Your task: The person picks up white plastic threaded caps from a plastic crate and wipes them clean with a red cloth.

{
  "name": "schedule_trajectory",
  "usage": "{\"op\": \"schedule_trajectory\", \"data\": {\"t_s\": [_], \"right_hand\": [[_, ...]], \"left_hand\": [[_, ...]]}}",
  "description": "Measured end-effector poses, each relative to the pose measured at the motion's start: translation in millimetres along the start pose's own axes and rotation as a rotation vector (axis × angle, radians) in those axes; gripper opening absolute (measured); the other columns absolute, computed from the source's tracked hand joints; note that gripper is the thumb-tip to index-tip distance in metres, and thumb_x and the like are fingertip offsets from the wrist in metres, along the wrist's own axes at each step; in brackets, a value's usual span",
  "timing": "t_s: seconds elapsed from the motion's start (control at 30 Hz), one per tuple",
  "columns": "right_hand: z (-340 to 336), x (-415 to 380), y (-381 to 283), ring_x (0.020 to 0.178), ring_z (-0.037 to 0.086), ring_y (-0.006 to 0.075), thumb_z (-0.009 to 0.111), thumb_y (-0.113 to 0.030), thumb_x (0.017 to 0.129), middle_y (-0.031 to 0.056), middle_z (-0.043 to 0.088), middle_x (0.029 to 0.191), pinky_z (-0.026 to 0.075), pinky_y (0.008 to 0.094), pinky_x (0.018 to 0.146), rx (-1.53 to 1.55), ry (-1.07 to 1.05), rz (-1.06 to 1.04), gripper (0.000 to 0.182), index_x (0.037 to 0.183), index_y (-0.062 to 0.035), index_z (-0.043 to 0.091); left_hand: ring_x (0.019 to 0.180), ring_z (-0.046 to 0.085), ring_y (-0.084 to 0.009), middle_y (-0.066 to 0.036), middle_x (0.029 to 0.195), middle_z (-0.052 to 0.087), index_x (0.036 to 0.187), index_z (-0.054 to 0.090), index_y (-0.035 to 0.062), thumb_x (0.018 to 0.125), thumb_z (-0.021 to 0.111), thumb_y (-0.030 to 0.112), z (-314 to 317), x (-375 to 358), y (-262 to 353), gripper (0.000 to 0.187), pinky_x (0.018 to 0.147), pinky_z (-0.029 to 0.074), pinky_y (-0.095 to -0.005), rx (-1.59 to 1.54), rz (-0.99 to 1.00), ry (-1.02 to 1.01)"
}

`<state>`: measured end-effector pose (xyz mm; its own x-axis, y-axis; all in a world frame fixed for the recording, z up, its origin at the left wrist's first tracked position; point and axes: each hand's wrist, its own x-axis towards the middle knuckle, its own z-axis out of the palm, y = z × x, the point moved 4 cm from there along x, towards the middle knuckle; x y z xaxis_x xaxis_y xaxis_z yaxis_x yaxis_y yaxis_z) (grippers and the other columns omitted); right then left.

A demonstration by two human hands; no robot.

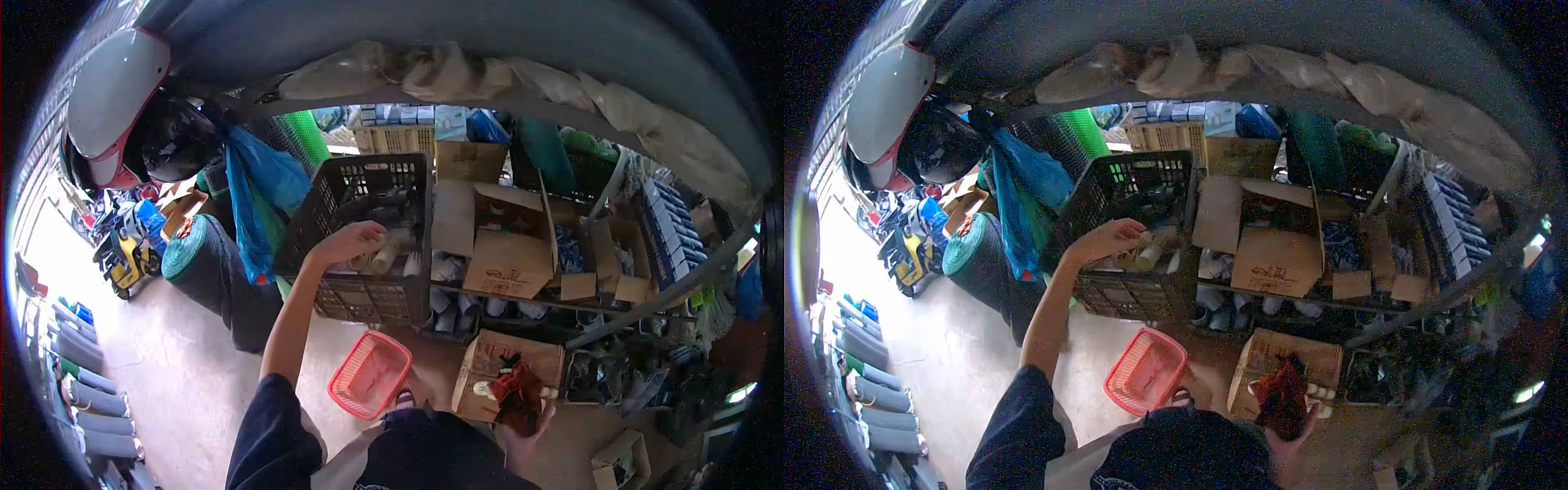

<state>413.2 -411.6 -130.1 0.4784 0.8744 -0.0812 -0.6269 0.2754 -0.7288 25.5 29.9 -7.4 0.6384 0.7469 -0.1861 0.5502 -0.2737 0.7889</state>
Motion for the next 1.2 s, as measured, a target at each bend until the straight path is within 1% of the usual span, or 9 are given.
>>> {"op": "schedule_trajectory", "data": {"t_s": [0.1, 0.23, 0.4, 0.6, 0.77, 0.87, 0.97, 1.07, 1.2], "right_hand": [[54, -50, 36, 0.130, 0.048, 0.0376, 0.067, -0.053, 0.087, 0.0129, 0.047, 0.145, 0.043, 0.0539, 0.105, -0.680, -0.053, -0.392, 0.087, 0.153, -0.0127, 0.028], [21, -46, 39, 0.122, 0.054, 0.0337, 0.056, -0.052, 0.093, 0.0135, 0.055, 0.137, 0.046, 0.0484, 0.101, 0.032, 0.090, 0.023, 0.066, 0.141, -0.0075, 0.048], [31, -69, 45, 0.115, 0.059, 0.0335, 0.054, -0.051, 0.095, 0.0135, 0.058, 0.133, 0.047, 0.0475, 0.100, -0.095, 0.301, -0.066, 0.061, 0.137, -0.0070, 0.053], [17, -56, 54, 0.119, 0.057, 0.0315, 0.070, -0.032, 0.089, 0.0138, 0.055, 0.137, 0.046, 0.0476, 0.103, -0.588, 0.172, -0.286, 0.064, 0.142, -0.0066, 0.045], [103, -5, 20, 0.119, 0.057, 0.0310, 0.084, -0.013, 0.076, 0.0168, 0.052, 0.138, 0.049, 0.0451, 0.100, 0.151, 0.152, -0.024, 0.086, 0.147, -0.0066, 0.036], [107, 1, 14, 0.118, 0.057, 0.0305, 0.082, -0.025, 0.080, 0.0162, 0.051, 0.139, 0.046, 0.0436, 0.103, -0.887, -0.218, -0.660, 0.083, 0.147, -0.0076, 0.036], [119, 23, 11, 0.125, 0.053, 0.0279, 0.068, -0.034, 0.092, 0.0146, 0.046, 0.145, 0.043, 0.0412, 0.108, -0.849, -0.372, -0.697, 0.070, 0.148, -0.0081, 0.036], [169, 42, 12, 0.134, 0.045, 0.0252, 0.054, -0.034, 0.100, 0.0131, 0.037, 0.153, 0.038, 0.0389, 0.111, 0.095, -0.136, 0.555, 0.062, 0.151, -0.0077, 0.030], [235, 48, 22, 0.140, 0.038, 0.0277, 0.043, -0.014, 0.101, 0.0148, 0.032, 0.156, 0.028, 0.0381, 0.116, -0.377, -0.526, 0.197, 0.063, 0.158, -0.0077, 0.015]], "left_hand": [[0.113, 0.061, -0.0395, -0.019, 0.143, 0.045, 0.149, 0.032, 0.0173, 0.087, 0.072, 0.033, -37, 17, -56, 0.076, 0.095, 0.051, -0.0487, 0.279, -0.099, -0.091], [0.119, 0.055, -0.0442, -0.023, 0.148, 0.032, 0.152, 0.023, 0.0151, 0.082, 0.074, 0.038, 4, 49, -34, 0.089, 0.097, 0.049, -0.0500, 0.664, -0.284, -0.215], [0.123, 0.052, -0.0463, -0.023, 0.148, 0.031, 0.153, 0.019, 0.0109, 0.082, 0.070, 0.048, 52, 99, -101, 0.095, 0.098, 0.047, -0.0534, 0.975, -0.097, -0.263], [0.094, 0.062, -0.0320, -0.016, 0.117, 0.053, 0.127, 0.047, 0.0042, 0.089, 0.066, 0.043, 10, 51, -41, 0.058, 0.086, 0.048, -0.0458, 0.705, -0.123, 0.053], [0.092, 0.064, -0.0356, -0.017, 0.116, 0.058, 0.113, 0.057, 0.0051, 0.090, 0.058, 0.025, -36, -28, -21, 0.031, 0.078, 0.053, -0.0464, 0.145, 0.036, 0.565], [0.101, 0.064, -0.0244, -0.012, 0.114, 0.055, 0.131, 0.043, 0.0079, 0.084, 0.066, 0.011, -4, -116, 30, 0.052, 0.077, 0.057, -0.0368, -0.590, 0.044, 0.679], [0.110, 0.062, -0.0278, -0.014, 0.121, 0.050, 0.153, 0.010, 0.0148, 0.074, 0.073, 0.001, 61, -157, 69, 0.102, 0.084, 0.057, -0.0363, -0.594, 0.193, 0.679], [0.116, 0.058, -0.0279, -0.014, 0.129, 0.046, 0.157, -0.003, 0.0150, 0.074, 0.071, 0.000, 133, -173, 112, 0.112, 0.091, 0.053, -0.0390, -0.780, 0.205, 0.404], [0.142, 0.031, -0.0260, -0.014, 0.151, 0.034, 0.154, 0.018, 0.0017, 0.092, 0.057, 0.013, 222, -168, 170, 0.075, 0.116, 0.026, -0.0384, -1.001, 0.081, 0.163]]}}
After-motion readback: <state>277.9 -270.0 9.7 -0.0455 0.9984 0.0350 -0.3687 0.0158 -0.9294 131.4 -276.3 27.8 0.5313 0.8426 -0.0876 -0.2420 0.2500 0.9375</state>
